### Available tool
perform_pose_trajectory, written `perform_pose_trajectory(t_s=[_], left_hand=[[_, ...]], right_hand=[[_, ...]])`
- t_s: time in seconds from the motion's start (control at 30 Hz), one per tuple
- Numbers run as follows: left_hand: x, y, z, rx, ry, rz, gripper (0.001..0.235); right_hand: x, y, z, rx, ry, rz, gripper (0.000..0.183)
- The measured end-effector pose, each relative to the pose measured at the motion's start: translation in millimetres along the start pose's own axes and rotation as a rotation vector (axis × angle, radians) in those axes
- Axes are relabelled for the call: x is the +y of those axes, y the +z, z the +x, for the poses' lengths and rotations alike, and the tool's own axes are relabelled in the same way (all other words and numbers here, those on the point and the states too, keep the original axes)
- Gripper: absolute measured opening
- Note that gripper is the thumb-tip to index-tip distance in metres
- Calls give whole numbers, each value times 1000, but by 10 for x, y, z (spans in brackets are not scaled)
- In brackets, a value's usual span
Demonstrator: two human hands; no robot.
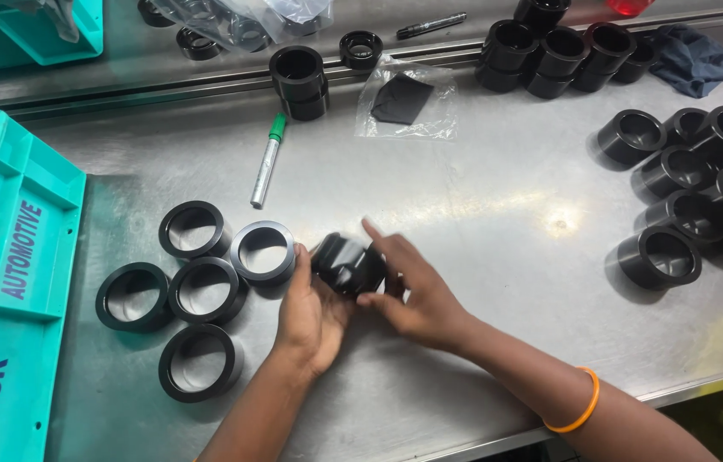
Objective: Inspecting black cylindrical metal parts, marking them with a green pen, and sorting them into crates.
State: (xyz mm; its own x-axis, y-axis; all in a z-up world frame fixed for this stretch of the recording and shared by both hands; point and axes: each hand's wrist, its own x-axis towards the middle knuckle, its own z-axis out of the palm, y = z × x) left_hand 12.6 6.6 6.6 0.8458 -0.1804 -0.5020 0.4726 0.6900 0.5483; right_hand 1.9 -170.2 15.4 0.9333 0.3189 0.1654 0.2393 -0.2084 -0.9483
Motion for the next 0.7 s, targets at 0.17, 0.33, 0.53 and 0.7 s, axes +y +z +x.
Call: perform_pose_trajectory(t_s=[0.17, 0.33, 0.53, 0.7], left_hand=[[86, 100, -109, -79, -24, -14, 66], [71, 3, -42, -177, 45, -39, 66], [118, -152, 18, -302, 103, 32, 84], [267, -113, 21, -474, 246, 229, 112]], right_hand=[[135, -133, 3, -207, -501, -313, 45], [245, -327, 77, 15, -438, -560, 50], [226, -6, -71, -91, -524, -532, 78], [381, -421, 131, -385, -277, -405, 75]])
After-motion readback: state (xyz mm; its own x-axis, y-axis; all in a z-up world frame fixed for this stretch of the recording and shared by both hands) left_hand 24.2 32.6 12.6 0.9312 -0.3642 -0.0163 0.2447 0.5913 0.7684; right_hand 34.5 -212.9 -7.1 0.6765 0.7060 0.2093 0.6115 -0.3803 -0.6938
